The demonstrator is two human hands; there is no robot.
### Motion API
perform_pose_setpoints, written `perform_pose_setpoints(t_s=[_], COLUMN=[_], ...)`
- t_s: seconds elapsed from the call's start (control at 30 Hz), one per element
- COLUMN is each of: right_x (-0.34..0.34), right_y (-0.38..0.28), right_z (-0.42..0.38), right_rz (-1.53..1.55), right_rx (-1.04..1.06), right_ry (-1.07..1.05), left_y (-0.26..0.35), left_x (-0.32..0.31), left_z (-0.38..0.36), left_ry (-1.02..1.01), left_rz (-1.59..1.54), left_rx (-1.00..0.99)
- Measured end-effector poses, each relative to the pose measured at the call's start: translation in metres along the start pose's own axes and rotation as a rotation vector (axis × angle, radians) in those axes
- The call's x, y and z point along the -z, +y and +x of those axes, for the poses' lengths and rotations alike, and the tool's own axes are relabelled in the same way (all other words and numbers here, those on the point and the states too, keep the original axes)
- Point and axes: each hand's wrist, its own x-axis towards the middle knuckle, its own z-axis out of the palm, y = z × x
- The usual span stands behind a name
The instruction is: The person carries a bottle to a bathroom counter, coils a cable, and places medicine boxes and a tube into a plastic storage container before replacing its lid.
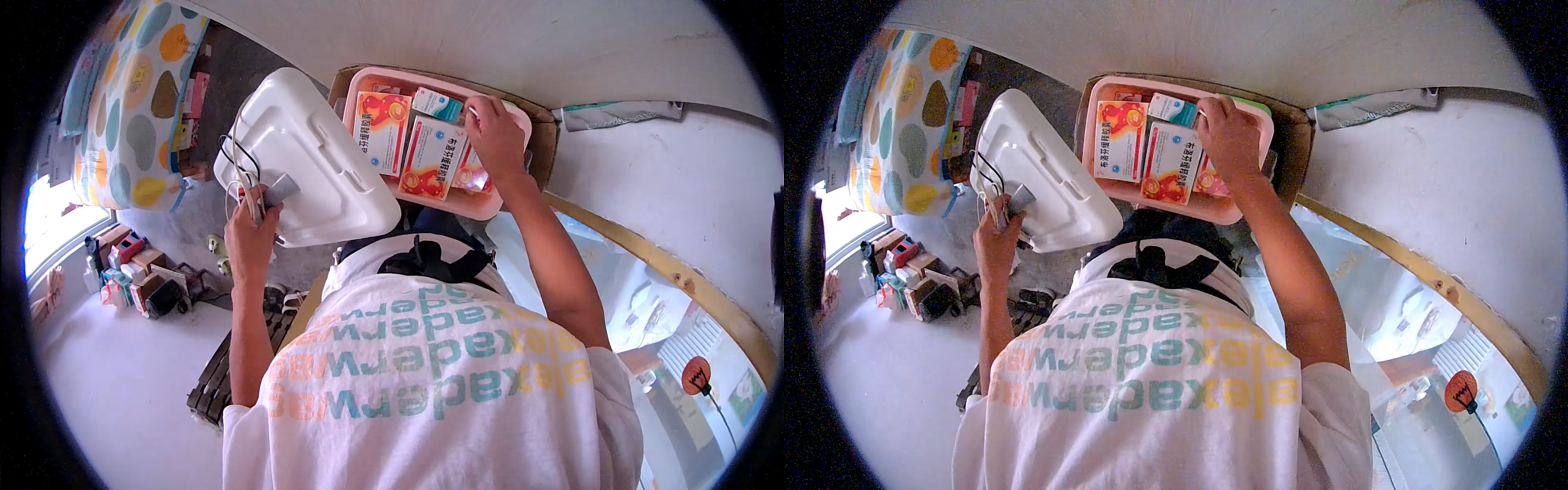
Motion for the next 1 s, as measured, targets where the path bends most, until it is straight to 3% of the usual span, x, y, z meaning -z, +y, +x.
perform_pose_setpoints(t_s=[0.07,0.17,0.37,0.5,0.6,0.63,0.7,0.83,1.0], right_x=[0.008,-0.009,0.029,0.074,0.105,0.105,0.090,0.045,0.000], right_y=[-0.011,-0.009,-0.002,0.024,0.033,0.039,0.054,0.066,0.078], right_z=[0.002,0.000,-0.013,-0.044,-0.067,-0.076,-0.097,-0.118,-0.110], right_rz=[0.052,-0.112,0.132,0.411,0.405,0.404,0.403,0.542,0.464], right_rx=[0.032,0.022,-0.034,-0.334,-0.626,-0.626,-0.624,-0.707,-0.722], right_ry=[-0.004,-0.208,0.047,0.108,-0.027,-0.019,-0.002,0.033,0.054], left_y=[0.002,0.006,0.025,0.070,0.102,0.112,0.126,0.134,0.145], left_x=[0.001,0.002,-0.001,-0.019,-0.049,-0.060,-0.089,-0.139,-0.148], left_z=[0.000,0.000,0.000,0.004,0.012,0.015,0.022,0.039,0.045], left_ry=[-0.015,-0.039,-0.060,-0.186,-0.263,-0.294,-0.173,-0.185,-0.331], left_rz=[0.029,0.045,0.214,0.397,0.521,0.553,0.485,0.493,0.545], left_rx=[0.003,0.020,-0.168,-0.339,-0.492,-0.543,-0.697,-0.822,-0.713])
